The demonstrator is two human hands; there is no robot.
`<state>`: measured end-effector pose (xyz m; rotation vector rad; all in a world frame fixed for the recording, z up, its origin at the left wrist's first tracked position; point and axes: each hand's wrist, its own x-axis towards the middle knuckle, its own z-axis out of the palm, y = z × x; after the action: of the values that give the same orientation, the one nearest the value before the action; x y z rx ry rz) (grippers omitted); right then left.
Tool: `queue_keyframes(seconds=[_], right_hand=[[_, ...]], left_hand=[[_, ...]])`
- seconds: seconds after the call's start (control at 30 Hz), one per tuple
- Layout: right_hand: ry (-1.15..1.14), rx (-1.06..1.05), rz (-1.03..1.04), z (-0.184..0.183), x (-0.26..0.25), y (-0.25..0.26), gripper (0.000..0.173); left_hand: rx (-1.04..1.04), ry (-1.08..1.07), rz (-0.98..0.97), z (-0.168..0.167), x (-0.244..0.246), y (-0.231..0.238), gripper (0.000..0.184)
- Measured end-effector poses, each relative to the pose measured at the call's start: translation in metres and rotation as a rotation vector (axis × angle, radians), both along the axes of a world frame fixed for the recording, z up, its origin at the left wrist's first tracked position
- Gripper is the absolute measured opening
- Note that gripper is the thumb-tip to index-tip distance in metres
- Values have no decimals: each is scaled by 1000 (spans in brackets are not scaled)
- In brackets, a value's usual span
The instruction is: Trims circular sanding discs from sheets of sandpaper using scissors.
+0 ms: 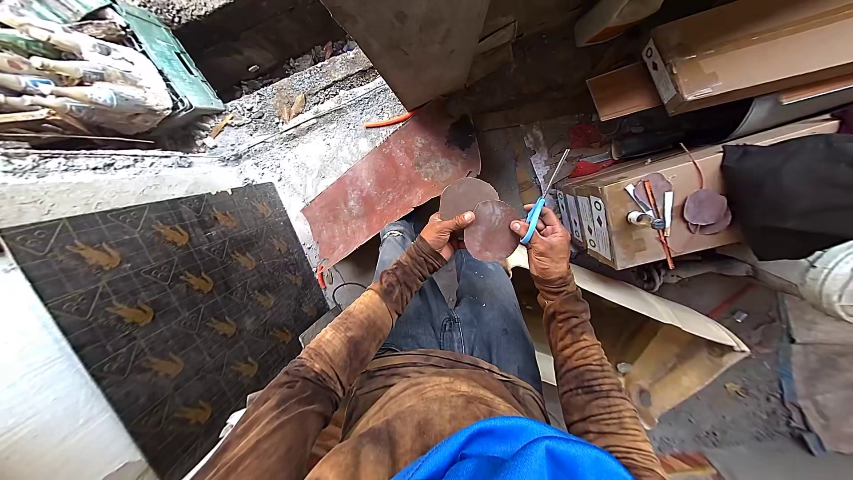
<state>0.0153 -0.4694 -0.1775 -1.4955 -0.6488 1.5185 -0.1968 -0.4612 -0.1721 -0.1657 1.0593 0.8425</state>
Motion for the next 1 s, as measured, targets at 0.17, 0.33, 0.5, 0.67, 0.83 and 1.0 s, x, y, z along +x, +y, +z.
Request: queue_keyframes(seconds=[0.17,0.33,0.5,0.67,0.83,1.0], right_hand=[[-11,58,100,-1,-5,3,48],[-140,44,162,7,-12,7,48],[-241,-33,63,0,-15,1,48],[-299,-98,-32,-8,-15,-4,50],[-417,-78,-16,-7,-27,-1,53],[-531,-16,13,-2,-34,3,54]], left_hand=[[-32,-121,70,-3,-4,-7,17],[-8,-8,70,-15,-5,-4,23],[-28,111,24,-21,-11,2,52],[-20,48,-26,-23,-16,-2,71],[54,-79,-151,-20,-4,-8,67],[37,-143,-87,-18,3,-10,62]])
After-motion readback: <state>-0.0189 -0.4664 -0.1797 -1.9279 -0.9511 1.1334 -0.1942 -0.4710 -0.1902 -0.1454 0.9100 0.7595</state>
